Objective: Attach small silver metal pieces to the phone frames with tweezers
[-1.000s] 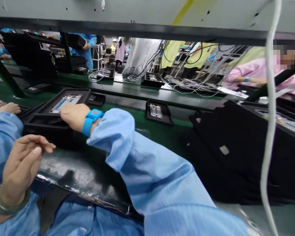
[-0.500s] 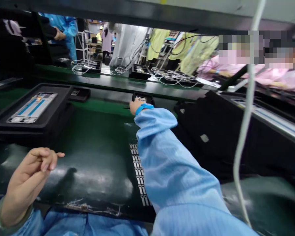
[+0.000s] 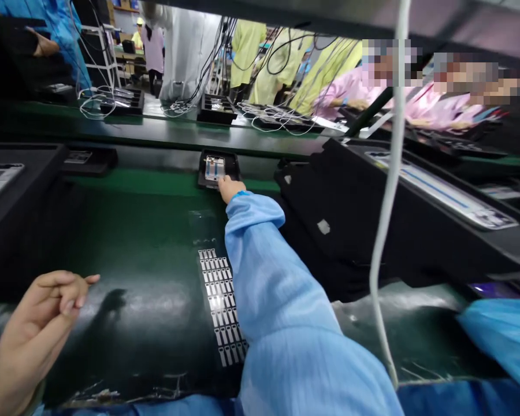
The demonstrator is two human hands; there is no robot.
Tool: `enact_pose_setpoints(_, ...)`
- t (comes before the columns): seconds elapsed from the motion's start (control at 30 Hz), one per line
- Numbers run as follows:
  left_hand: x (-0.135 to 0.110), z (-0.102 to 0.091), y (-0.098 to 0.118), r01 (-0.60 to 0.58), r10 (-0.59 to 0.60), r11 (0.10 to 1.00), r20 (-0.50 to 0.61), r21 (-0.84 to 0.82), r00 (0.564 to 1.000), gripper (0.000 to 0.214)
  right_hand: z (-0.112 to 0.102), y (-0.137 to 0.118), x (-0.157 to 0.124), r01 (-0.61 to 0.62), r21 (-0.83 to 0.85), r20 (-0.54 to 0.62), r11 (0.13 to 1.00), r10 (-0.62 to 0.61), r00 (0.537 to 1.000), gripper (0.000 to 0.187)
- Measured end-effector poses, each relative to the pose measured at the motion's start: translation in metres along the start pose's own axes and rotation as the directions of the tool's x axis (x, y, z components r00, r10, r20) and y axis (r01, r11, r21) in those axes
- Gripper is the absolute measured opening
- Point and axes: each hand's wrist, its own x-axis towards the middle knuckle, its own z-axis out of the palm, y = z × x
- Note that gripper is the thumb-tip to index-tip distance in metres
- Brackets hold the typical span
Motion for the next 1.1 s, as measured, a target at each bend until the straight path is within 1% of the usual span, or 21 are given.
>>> enact_pose_setpoints(0.1, 0.003, 0.016, 0.004, -0.018, 0.020, 0.999, 0.074, -0.027, 0.997, 0.025, -0.013, -0.014, -0.002, 0.112, -0.001, -0.062, 0.994, -0.111, 0.992, 0.035)
enact_pose_setpoints(0.2, 0.006, 0.026, 0.008, -0.035, 0.042, 0.998, 0.126, -0.057, 0.991, 0.031, -0.026, -0.031, -0.011, 0.236, -0.003, -0.096, 0.972, -0.235, 0.967, 0.036)
enact_pose_setpoints(0.33, 0.008, 0.029, 0.009, -0.074, 0.082, 0.995, 0.126, -0.062, 0.989, 0.035, -0.039, -0.054, -0.036, 0.394, 0.002, -0.099, 0.919, -0.392, 0.915, 0.034)
enact_pose_setpoints(0.4, 0.008, 0.028, 0.010, -0.080, 0.088, 0.995, 0.135, -0.063, 0.987, 0.034, -0.045, -0.066, -0.054, 0.479, 0.006, -0.092, 0.878, -0.477, 0.874, 0.032)
enact_pose_setpoints(0.43, 0.008, 0.028, 0.011, -0.087, 0.096, 0.994, 0.145, -0.069, 0.985, 0.032, -0.049, -0.072, -0.064, 0.534, 0.007, -0.083, 0.845, -0.532, 0.843, 0.030)
enact_pose_setpoints(0.47, 0.008, 0.029, 0.012, -0.100, 0.112, 0.992, 0.156, -0.079, 0.981, 0.030, -0.052, -0.079, -0.075, 0.605, 0.007, -0.070, 0.796, -0.603, 0.794, 0.027)
enact_pose_setpoints(0.5, 0.007, 0.029, 0.013, -0.122, 0.136, 0.988, 0.169, -0.093, 0.976, 0.029, -0.055, -0.087, -0.088, 0.676, 0.010, -0.052, 0.737, -0.675, 0.736, 0.024)
enact_pose_setpoints(0.57, 0.006, 0.030, 0.015, -0.170, 0.190, 0.978, 0.188, -0.117, 0.964, 0.029, -0.060, -0.101, -0.115, 0.798, 0.038, -0.010, 0.602, -0.798, 0.603, 0.022)
enact_pose_setpoints(0.6, 0.005, 0.030, 0.015, -0.190, 0.210, 0.975, 0.189, -0.119, 0.959, 0.030, -0.061, -0.108, -0.130, 0.840, 0.061, -0.005, 0.539, -0.841, 0.541, 0.022)
enact_pose_setpoints(0.67, 0.003, 0.029, 0.017, -0.206, 0.222, 0.973, 0.180, -0.106, 0.958, 0.032, -0.061, -0.118, -0.161, 0.895, 0.113, -0.008, 0.431, -0.901, 0.435, 0.024)
enact_pose_setpoints(0.7, 0.002, 0.028, 0.017, -0.206, 0.221, 0.974, 0.177, -0.098, 0.959, 0.033, -0.060, -0.121, -0.176, 0.912, 0.142, -0.017, 0.384, -0.921, 0.390, 0.025)
enact_pose_setpoints(0.73, 0.001, 0.026, 0.017, -0.206, 0.219, 0.974, 0.180, -0.090, 0.959, 0.033, -0.059, -0.123, -0.191, 0.922, 0.173, -0.024, 0.346, -0.935, 0.355, 0.025)
enact_pose_setpoints(0.77, 0.000, 0.025, 0.016, -0.209, 0.221, 0.974, 0.190, -0.084, 0.956, 0.032, -0.058, -0.123, -0.204, 0.928, 0.196, -0.033, 0.318, -0.943, 0.330, 0.026)
enact_pose_setpoints(0.8, -0.001, 0.024, 0.015, -0.214, 0.225, 0.974, 0.206, -0.076, 0.952, 0.031, -0.058, -0.121, -0.217, 0.924, 0.224, -0.039, 0.310, -0.945, 0.326, 0.028)
enact_pose_setpoints(0.83, -0.002, 0.022, 0.014, -0.222, 0.232, 0.973, 0.224, -0.068, 0.947, 0.031, -0.058, -0.119, -0.227, 0.914, 0.258, -0.037, 0.313, -0.942, 0.333, 0.031)
enact_pose_setpoints(0.9, -0.003, 0.020, 0.012, -0.236, 0.240, 0.971, 0.250, -0.048, 0.938, 0.031, -0.061, -0.111, -0.243, 0.881, 0.342, 0.001, 0.328, -0.937, 0.348, 0.035)
enact_pose_setpoints(0.93, -0.004, 0.018, 0.011, -0.238, 0.239, 0.971, 0.255, -0.036, 0.937, 0.032, -0.063, -0.107, -0.247, 0.858, 0.394, 0.028, 0.331, -0.937, 0.349, 0.037)
enact_pose_setpoints(1.0, -0.004, 0.015, 0.009, -0.232, 0.224, 0.973, 0.260, 0.001, 0.939, 0.035, -0.067, -0.099, -0.251, 0.796, 0.513, 0.061, 0.321, -0.939, 0.339, 0.043)
enact_pose_setpoints(1.1, -0.002, 0.007, 0.007, -0.199, 0.163, 0.976, 0.309, 0.086, 0.937, 0.030, -0.069, -0.091, -0.246, 0.657, 0.708, 0.043, 0.259, -0.944, 0.326, 0.046)
